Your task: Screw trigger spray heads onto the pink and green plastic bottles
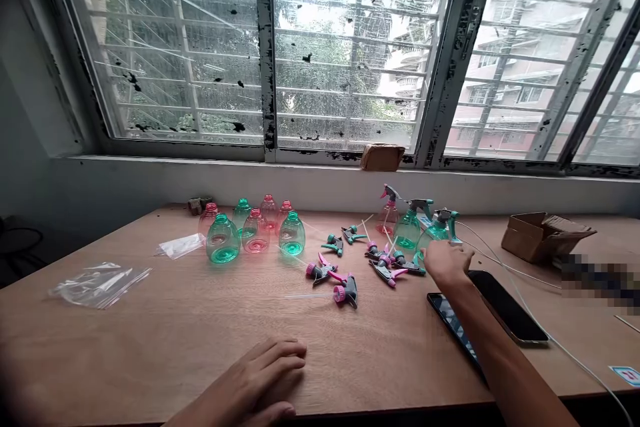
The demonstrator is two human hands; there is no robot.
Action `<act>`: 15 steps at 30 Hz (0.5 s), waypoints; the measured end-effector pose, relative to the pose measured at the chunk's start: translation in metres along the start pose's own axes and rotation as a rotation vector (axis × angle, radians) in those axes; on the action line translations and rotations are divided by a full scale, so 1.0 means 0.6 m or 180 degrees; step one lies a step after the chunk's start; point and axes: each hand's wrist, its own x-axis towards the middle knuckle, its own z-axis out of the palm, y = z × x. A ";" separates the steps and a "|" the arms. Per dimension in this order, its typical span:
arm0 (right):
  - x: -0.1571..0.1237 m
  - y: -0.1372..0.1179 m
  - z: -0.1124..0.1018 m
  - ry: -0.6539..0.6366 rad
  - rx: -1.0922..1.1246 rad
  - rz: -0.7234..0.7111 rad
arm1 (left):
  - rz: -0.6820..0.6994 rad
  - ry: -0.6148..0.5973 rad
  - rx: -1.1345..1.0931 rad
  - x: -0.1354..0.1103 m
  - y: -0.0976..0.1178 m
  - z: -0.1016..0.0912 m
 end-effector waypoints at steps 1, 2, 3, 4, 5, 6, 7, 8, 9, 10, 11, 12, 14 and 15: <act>-0.018 -0.015 -0.006 -0.0095 -0.0084 -0.0076 | 0.0033 0.0009 0.0009 0.000 0.000 0.000; -0.038 -0.033 -0.011 -0.0208 -0.0115 -0.0244 | 0.0059 0.0008 0.0021 0.000 0.001 -0.001; -0.057 -0.054 -0.015 -0.0309 -0.0099 -0.0489 | 0.0075 -0.0007 0.0037 0.000 0.001 -0.001; -0.075 -0.077 -0.018 -0.0395 -0.0027 -0.0780 | 0.0076 -0.0024 0.0062 0.000 0.002 -0.001; -0.091 -0.103 -0.019 -0.0457 0.0081 -0.1070 | 0.0071 -0.0048 0.0089 0.000 0.003 -0.002; -0.105 -0.132 -0.019 -0.0504 0.0213 -0.1352 | 0.0065 -0.0069 0.0123 0.000 0.004 -0.002; -0.117 -0.162 -0.017 -0.0518 0.0338 -0.1581 | 0.0062 -0.0087 0.0154 0.000 0.004 -0.002; -0.125 -0.195 -0.014 -0.0506 0.0453 -0.1762 | 0.0064 -0.0098 0.0188 0.000 0.005 -0.002; -0.131 -0.228 -0.008 -0.0477 0.0561 -0.1928 | 0.0074 -0.0105 0.0215 0.000 0.006 -0.003; -0.134 -0.263 -0.001 -0.0443 0.0657 -0.2056 | 0.0084 -0.0111 0.0233 0.001 0.007 -0.003; -0.134 -0.297 0.008 -0.0402 0.0742 -0.2127 | 0.0089 -0.0114 0.0245 0.001 0.008 -0.003; -0.132 -0.331 0.019 -0.0354 0.0822 -0.2124 | 0.0082 -0.0119 0.0254 0.002 0.009 -0.004; -0.121 -0.391 0.042 -0.0337 0.0959 -0.1997 | 0.0061 -0.0143 0.0270 0.003 0.011 -0.006; -0.114 -0.417 0.055 -0.0366 0.1004 -0.1851 | 0.0051 -0.0163 0.0273 0.003 0.013 -0.008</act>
